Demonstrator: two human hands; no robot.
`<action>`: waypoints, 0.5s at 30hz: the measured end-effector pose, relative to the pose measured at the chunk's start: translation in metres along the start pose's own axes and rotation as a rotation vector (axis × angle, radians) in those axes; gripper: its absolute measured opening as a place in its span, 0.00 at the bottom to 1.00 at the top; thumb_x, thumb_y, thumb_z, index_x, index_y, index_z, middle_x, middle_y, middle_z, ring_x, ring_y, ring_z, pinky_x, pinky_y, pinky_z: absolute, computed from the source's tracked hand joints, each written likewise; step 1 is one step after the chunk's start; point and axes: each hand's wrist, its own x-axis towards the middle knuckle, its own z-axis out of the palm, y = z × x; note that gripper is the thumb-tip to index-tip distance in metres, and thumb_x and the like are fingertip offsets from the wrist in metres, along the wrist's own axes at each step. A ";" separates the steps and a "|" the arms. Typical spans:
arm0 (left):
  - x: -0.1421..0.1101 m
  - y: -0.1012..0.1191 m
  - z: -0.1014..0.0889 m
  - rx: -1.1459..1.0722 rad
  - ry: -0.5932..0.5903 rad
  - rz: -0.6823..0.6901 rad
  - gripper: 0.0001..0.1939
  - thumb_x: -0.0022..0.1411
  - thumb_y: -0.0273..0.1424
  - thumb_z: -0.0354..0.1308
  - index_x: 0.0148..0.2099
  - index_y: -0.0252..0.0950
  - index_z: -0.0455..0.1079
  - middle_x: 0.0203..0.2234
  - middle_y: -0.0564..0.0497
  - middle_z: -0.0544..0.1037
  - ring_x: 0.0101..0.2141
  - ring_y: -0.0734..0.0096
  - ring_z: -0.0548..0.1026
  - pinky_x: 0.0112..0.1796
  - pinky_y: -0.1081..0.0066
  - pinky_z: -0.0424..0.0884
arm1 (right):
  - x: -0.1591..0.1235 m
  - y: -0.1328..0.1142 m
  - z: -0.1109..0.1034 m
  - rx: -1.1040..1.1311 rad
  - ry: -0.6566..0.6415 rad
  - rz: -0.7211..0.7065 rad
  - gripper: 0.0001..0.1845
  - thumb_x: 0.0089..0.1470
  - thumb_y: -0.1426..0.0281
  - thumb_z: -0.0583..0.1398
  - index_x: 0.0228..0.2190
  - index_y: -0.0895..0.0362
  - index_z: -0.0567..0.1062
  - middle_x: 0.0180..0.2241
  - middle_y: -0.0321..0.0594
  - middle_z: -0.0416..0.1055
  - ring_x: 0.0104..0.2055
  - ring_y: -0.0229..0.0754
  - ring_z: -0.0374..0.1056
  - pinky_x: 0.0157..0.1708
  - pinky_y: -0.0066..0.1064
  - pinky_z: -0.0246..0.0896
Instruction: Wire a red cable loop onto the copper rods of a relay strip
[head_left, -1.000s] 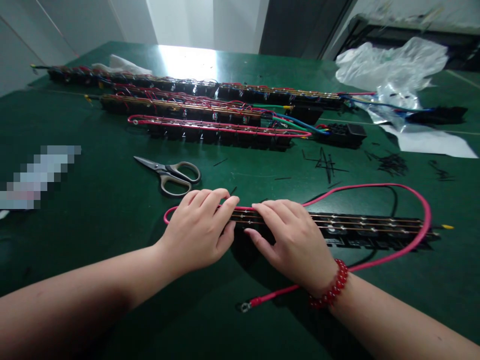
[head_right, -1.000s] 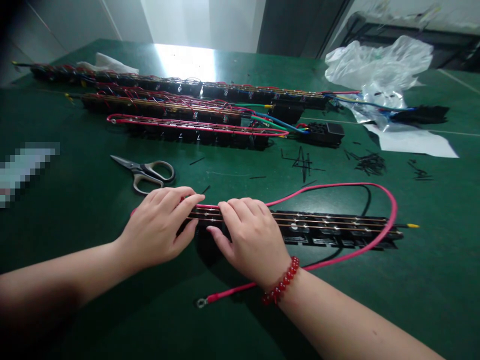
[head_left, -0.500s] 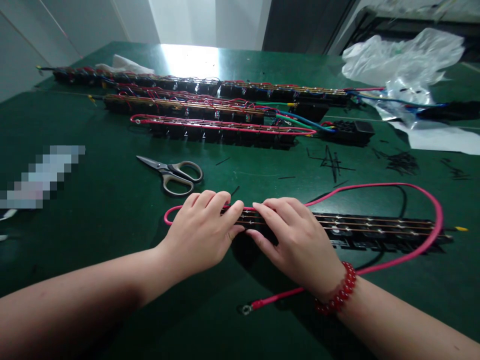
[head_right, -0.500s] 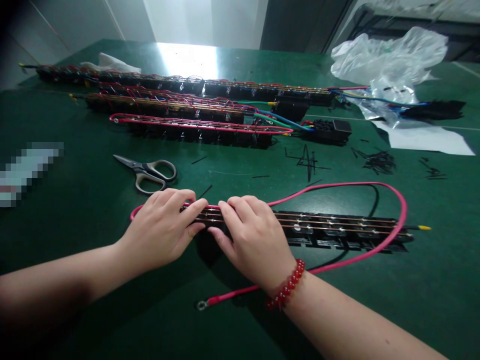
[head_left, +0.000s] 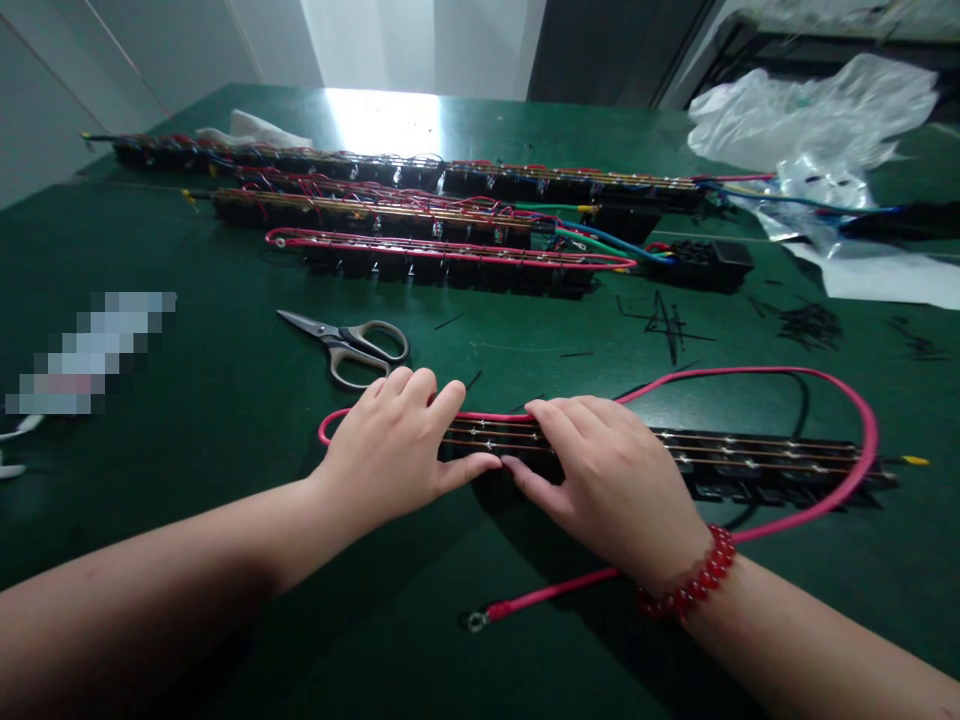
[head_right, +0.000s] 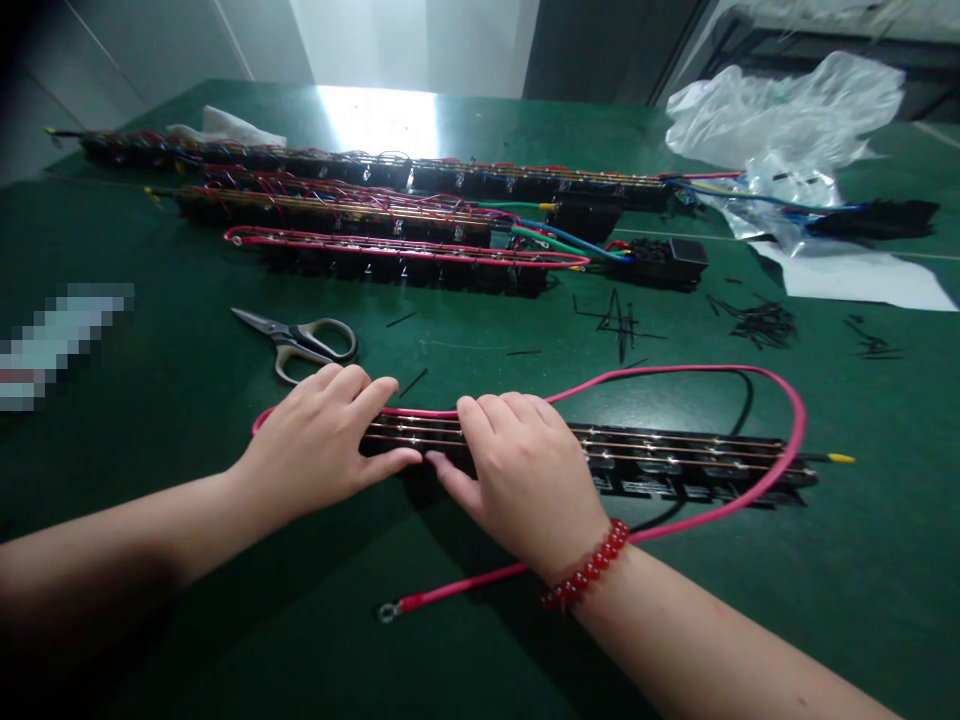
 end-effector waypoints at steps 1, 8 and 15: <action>0.000 0.000 0.000 0.001 -0.004 -0.001 0.32 0.64 0.57 0.47 0.53 0.35 0.67 0.38 0.43 0.72 0.39 0.54 0.70 0.41 0.57 0.69 | 0.000 0.001 0.000 -0.007 0.008 -0.001 0.19 0.57 0.57 0.61 0.41 0.61 0.73 0.37 0.48 0.76 0.40 0.52 0.70 0.44 0.42 0.61; 0.001 -0.001 -0.001 -0.008 -0.019 -0.016 0.33 0.65 0.57 0.46 0.54 0.33 0.66 0.39 0.42 0.72 0.41 0.52 0.71 0.41 0.56 0.70 | 0.001 0.008 0.000 -0.040 0.022 0.013 0.24 0.56 0.49 0.60 0.36 0.60 0.73 0.34 0.46 0.75 0.37 0.52 0.70 0.38 0.40 0.60; -0.001 0.000 0.000 0.026 0.024 -0.003 0.30 0.65 0.54 0.48 0.54 0.34 0.67 0.42 0.41 0.74 0.43 0.49 0.71 0.43 0.52 0.68 | 0.000 0.007 0.001 -0.044 0.062 0.001 0.24 0.57 0.48 0.59 0.33 0.58 0.72 0.30 0.43 0.73 0.34 0.49 0.68 0.35 0.38 0.56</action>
